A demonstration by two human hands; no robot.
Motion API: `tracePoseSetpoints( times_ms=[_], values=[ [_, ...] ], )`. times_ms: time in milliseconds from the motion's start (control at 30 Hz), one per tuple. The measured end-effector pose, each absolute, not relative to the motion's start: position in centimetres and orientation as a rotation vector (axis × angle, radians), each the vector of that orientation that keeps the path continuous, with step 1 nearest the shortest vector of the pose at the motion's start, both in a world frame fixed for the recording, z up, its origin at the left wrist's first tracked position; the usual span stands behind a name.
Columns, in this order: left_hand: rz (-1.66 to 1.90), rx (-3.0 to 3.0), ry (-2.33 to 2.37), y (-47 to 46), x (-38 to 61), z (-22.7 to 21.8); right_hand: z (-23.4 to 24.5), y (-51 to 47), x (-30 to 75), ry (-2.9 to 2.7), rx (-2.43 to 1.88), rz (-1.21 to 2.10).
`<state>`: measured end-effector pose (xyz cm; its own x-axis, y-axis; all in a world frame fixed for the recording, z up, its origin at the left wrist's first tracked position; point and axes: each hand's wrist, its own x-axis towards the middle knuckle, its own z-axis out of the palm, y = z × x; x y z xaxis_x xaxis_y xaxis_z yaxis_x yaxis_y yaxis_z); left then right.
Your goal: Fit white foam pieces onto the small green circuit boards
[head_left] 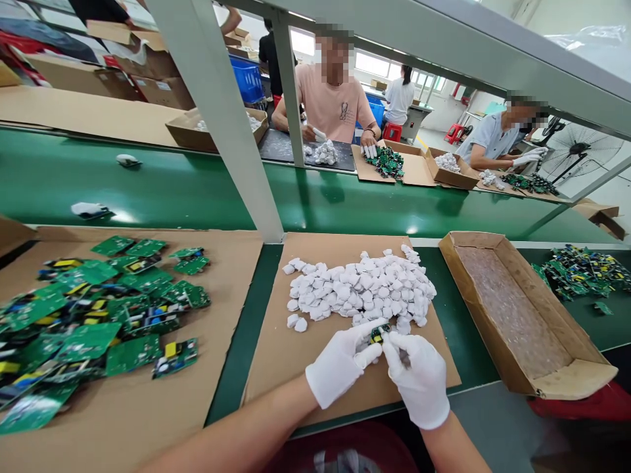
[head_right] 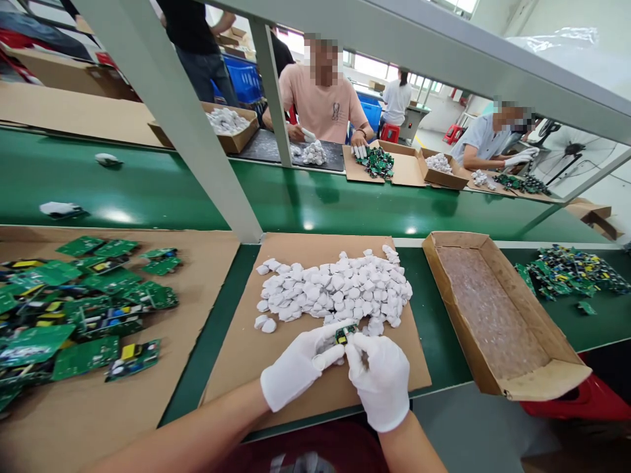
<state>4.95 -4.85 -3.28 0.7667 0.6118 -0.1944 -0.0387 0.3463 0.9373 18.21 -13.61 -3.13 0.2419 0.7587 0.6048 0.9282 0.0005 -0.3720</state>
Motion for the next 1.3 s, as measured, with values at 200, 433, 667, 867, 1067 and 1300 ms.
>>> tracePoseSetpoints(
  times_ms=[200, 433, 667, 867, 1067, 1300],
  values=[
    [0.342, 1.012, 0.486, -4.4, 4.9, -2.1, -2.5, -13.6, 19.3, -1.703, -1.728, -0.083],
    [0.356, 1.011, 0.52, -4.5, 5.2, -1.7, -4.4, -12.9, 18.0, -1.696, -1.699, -0.412],
    [0.391, 1.018, 0.606, -4.3, 5.6, -2.7, -3.8, -12.4, 17.3, -1.716, -1.627, -0.227],
    [0.358, 0.923, 0.561, -4.0, 5.1, -2.4, -2.8, -12.7, 17.4, -1.421, -1.636, 0.321],
    [0.321, 0.9, 0.42, -4.3, 4.8, -2.1, -1.9, -12.5, 16.9, -1.367, -1.775, 0.45],
    [0.358, 0.892, 0.436, -4.5, 4.7, -1.9, -1.9, -12.6, 17.1, -1.413, -1.829, 0.346]
  ],
)
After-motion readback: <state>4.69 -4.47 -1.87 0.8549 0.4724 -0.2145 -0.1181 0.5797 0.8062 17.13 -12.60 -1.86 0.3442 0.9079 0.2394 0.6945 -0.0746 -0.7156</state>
